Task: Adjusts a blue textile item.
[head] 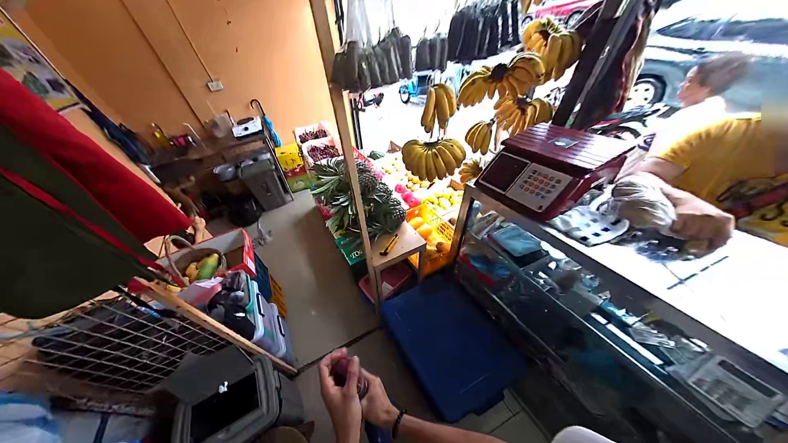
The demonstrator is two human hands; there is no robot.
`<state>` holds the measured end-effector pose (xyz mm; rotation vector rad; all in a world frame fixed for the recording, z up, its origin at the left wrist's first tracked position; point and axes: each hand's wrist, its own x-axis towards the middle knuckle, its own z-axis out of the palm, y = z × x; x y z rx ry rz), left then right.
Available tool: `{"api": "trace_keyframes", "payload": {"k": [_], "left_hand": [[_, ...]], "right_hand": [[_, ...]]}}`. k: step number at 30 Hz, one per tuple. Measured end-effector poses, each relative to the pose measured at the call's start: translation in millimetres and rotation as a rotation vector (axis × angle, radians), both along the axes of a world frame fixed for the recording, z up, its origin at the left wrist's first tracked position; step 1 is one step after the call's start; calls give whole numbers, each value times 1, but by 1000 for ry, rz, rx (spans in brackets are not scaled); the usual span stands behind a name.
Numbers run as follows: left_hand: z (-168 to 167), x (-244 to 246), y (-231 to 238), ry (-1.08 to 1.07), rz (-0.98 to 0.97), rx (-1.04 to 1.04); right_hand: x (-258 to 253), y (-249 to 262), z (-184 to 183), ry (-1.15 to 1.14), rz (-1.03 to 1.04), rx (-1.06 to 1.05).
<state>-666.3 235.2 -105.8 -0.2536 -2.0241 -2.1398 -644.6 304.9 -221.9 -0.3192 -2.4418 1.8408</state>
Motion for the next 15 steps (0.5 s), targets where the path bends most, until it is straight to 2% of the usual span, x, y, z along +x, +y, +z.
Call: {"api": "trace_keyframes", "payload": {"k": [2,4,6,9,12,15], "left_hand": [[-8,-12,-8,93,-155,61],[-26,-15,-18,122,-102,66],[-65,-16,-30,134,-19,-87],[-108,-31,-36,53,2,-287],[-108,-81,-26,-34,196,-242],[-110,-134,-34,42,250,-258]], "right_hand": [[-27,-4,12,122,-141,-167],[-55,-8,27,215,-226,-388],[-80,-10,44,249,-277,-518],[-111,-20,72,303,-378,-555],[-132,-42,95,271,-379,-562],[-143,-43,103,250,-201,-417]]}}
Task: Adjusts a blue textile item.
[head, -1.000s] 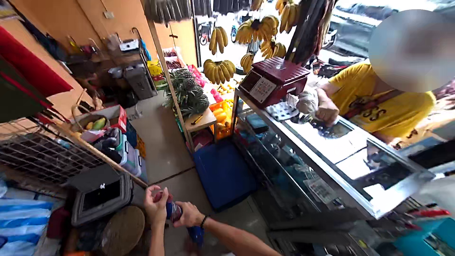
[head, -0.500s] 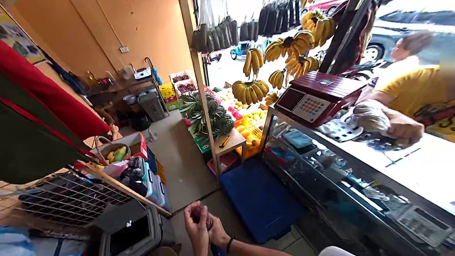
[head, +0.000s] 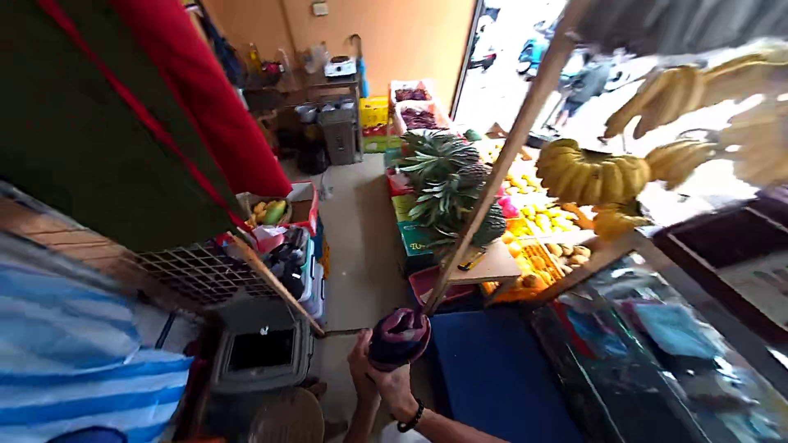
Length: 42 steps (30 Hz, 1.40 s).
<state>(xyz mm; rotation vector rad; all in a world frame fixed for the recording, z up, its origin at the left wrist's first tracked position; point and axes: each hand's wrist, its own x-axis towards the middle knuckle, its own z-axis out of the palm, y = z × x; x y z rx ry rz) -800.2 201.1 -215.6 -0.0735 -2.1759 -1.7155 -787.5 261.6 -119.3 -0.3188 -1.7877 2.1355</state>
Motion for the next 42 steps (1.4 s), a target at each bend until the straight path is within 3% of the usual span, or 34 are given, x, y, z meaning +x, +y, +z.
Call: {"api": "trace_keyframes", "payload": {"k": [3,7,10,12,14,15,17,20,22,23,27,29,32,37,40,42], "left_hand": [[37,-29,-9,-90,-117,-50],[90,-78,-14,-143,-383,-12],[124,-104,-24,-438,-432,12],[140,-127,-21,-592,-446,-203],[138,-157,-15,-421,-577,-465],[141,-169,-15,-332,-643,-483],[148,-191,-15,-168,-826,-273],[184,-239,12,10,-1363,174],[209,-258,28,39,-1457,337],[217,-269,34,33,-1497,414],[195,-351,60,79,-1817,641],[173,-378,59,90,-1793,578],[127,-385,64,-87,-1502,485],[61,-315,88,-701,-752,438],[45,-278,124,-977,-448,439],[45,-257,134,-1077,-388,415]], "right_hand": [[-33,33,15,80,253,212],[-97,89,53,382,628,236],[-154,115,81,602,844,335],[-180,124,98,583,935,394],[-206,142,115,479,1039,363],[-220,154,117,482,1058,315],[-247,174,106,568,984,211],[-283,190,72,545,1082,-5],[-285,189,59,471,1247,-74],[-283,188,54,432,1264,0],[-280,178,35,226,1051,7],[-280,167,31,212,972,51],[-277,161,22,75,736,226],[-237,147,-40,-639,290,671],[-202,125,-67,-809,10,784],[-176,111,-72,-860,-158,778]]}}
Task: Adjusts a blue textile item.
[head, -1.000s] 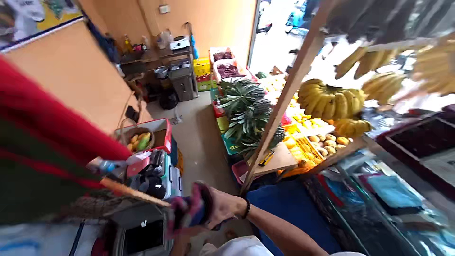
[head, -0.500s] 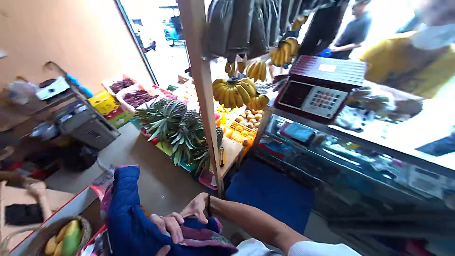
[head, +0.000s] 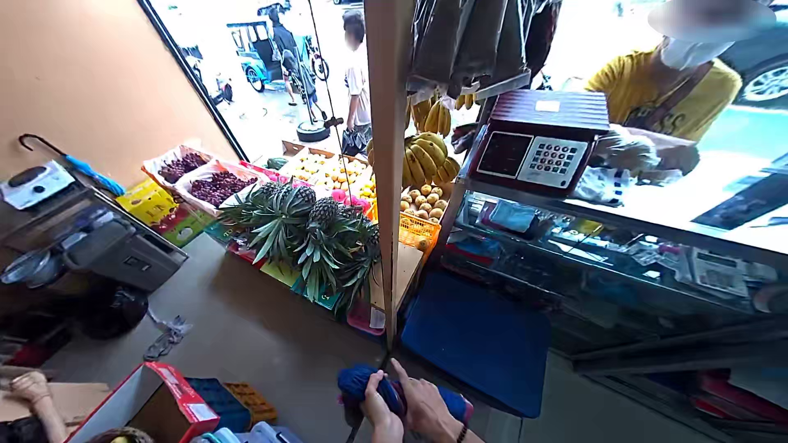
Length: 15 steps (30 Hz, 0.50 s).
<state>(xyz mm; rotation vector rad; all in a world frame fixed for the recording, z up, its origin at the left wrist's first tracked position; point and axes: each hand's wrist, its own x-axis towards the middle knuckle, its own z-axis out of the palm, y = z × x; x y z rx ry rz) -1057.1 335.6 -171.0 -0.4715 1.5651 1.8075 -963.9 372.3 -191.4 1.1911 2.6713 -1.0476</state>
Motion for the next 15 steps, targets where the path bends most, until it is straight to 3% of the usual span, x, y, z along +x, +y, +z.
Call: {"api": "trace_keyframes", "payload": {"k": [3,7,11,15], "left_hand": [[15,39,3,-20,-117,34],[30,95,12,53,-391,246],[30,128,37,-45,-705,634],[10,138,84,-307,-1116,1087]], "right_hand": [[42,-13,13,11,-201,25],[106,-4,49,59,-340,-75],[192,33,54,466,-172,-276],[273,87,41,809,-97,-605]]}}
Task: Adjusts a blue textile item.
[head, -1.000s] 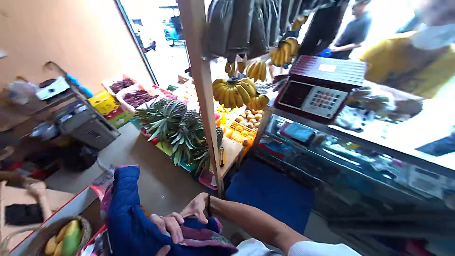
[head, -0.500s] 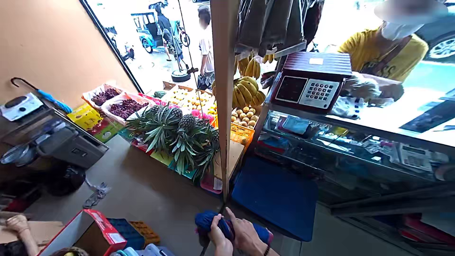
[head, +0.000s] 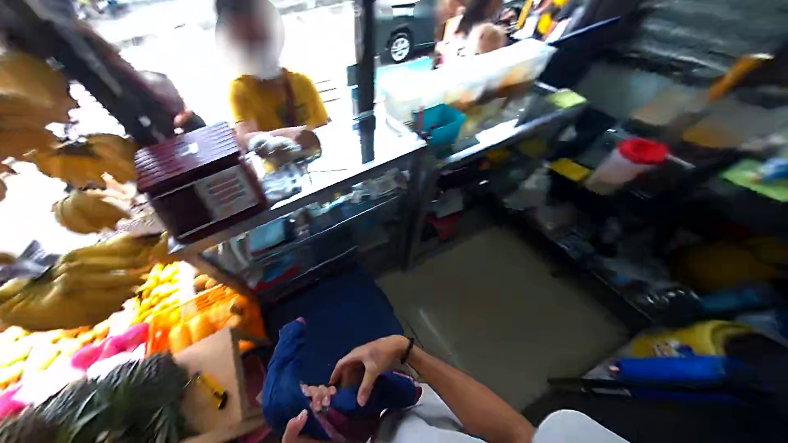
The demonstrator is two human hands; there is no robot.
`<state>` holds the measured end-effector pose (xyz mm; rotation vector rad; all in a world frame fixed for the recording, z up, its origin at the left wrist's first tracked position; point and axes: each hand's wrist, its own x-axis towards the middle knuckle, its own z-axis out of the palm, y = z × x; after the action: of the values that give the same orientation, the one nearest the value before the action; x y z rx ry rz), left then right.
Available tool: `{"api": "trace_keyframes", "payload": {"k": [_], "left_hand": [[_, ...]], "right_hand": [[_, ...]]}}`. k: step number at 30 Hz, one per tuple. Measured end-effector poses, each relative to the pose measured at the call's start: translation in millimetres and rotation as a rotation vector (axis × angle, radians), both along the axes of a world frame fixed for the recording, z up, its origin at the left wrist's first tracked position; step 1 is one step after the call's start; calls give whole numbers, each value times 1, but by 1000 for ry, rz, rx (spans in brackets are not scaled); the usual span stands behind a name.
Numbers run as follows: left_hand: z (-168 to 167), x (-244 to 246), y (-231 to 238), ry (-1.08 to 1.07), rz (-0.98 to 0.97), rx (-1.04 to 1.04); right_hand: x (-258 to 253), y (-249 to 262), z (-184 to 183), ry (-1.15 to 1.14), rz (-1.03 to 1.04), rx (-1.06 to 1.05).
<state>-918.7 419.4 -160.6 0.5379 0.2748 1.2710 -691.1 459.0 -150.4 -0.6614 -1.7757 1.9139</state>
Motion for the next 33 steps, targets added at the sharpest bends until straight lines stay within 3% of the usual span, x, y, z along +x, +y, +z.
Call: {"api": "trace_keyframes", "payload": {"k": [3,7,11,13,15,18,22,25,27,30,33], "left_hand": [[-6,18,44,-91,-237,98],[32,77,79,-89,-414,186],[24,89,88,66,-427,272],[11,84,92,107,-415,258],[7,75,99,98,-412,222],[24,78,110,-25,-418,192],[44,80,135,-277,-453,175],[40,66,170,-493,-577,211],[37,56,188,-546,-594,291],[72,53,195,-462,-524,342],[58,33,201,-240,-415,442]], "right_hand": [[53,27,0,38,-120,-68],[194,55,63,4,-854,70],[321,77,122,-14,-1451,134],[365,95,147,-22,-1576,115],[378,101,161,-56,-1612,96],[332,89,138,-49,-1363,194],[184,103,60,19,-546,27],[85,109,47,59,-132,63],[49,108,59,28,-41,-4],[26,114,66,37,55,-96],[4,121,32,86,76,-46]]}}
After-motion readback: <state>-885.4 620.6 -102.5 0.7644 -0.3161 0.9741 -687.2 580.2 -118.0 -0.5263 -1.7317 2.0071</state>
